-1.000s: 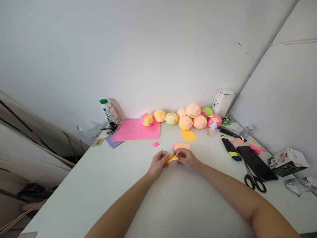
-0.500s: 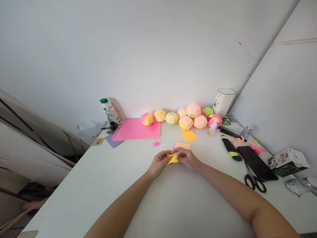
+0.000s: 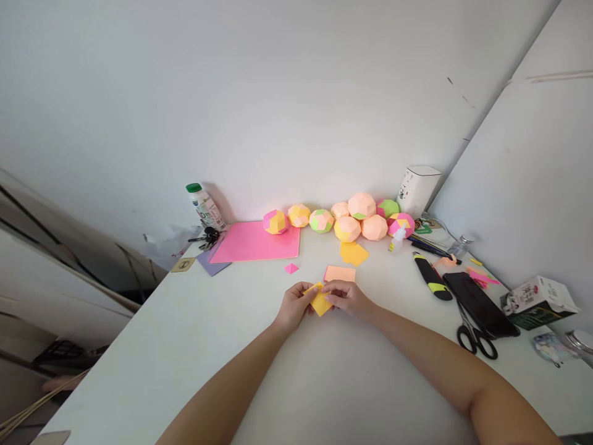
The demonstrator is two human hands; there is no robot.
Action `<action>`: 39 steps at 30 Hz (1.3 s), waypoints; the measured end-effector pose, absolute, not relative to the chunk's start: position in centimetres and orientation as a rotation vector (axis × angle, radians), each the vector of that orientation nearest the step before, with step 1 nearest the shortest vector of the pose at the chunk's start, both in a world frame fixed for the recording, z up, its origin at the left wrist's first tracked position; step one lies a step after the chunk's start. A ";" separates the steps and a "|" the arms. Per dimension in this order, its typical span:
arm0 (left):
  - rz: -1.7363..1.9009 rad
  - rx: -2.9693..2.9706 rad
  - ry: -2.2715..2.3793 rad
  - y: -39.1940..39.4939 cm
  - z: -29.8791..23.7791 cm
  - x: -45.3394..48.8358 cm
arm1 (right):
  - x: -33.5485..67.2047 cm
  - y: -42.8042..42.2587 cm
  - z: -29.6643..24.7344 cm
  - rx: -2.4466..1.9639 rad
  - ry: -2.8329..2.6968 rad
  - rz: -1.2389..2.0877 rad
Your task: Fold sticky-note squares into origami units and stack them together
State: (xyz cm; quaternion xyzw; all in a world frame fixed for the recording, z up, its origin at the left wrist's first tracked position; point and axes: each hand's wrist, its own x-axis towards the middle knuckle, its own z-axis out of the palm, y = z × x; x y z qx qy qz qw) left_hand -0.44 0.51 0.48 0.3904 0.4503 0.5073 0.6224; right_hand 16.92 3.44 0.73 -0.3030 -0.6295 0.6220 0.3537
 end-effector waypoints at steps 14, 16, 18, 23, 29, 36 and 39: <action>1.182 0.920 0.953 0.4 0.9 -0.4 | 17.2 3.9 0.3 -0.855 -1.641 1.513; 1.180 0.929 0.925 0.4 0.9 -0.5 | 17.2 3.9 0.3 -0.864 -1.637 1.496; 1.148 0.961 0.927 0.4 0.8 -0.6 | 17.2 3.9 0.3 -0.874 -1.636 1.481; 1.108 1.021 1.005 0.6 0.3 -0.5 | 17.1 3.9 0.0 -0.849 -1.651 1.476; 1.155 0.991 1.034 0.6 -0.1 -0.4 | 16.8 3.8 -0.2 -0.610 -1.777 1.394; 1.159 0.990 1.033 0.5 0.0 -0.3 | 17.0 3.9 -0.4 -0.683 -1.826 1.349; 1.149 1.021 1.038 0.4 0.0 -0.2 | 16.9 3.8 -0.3 -0.717 -1.806 1.358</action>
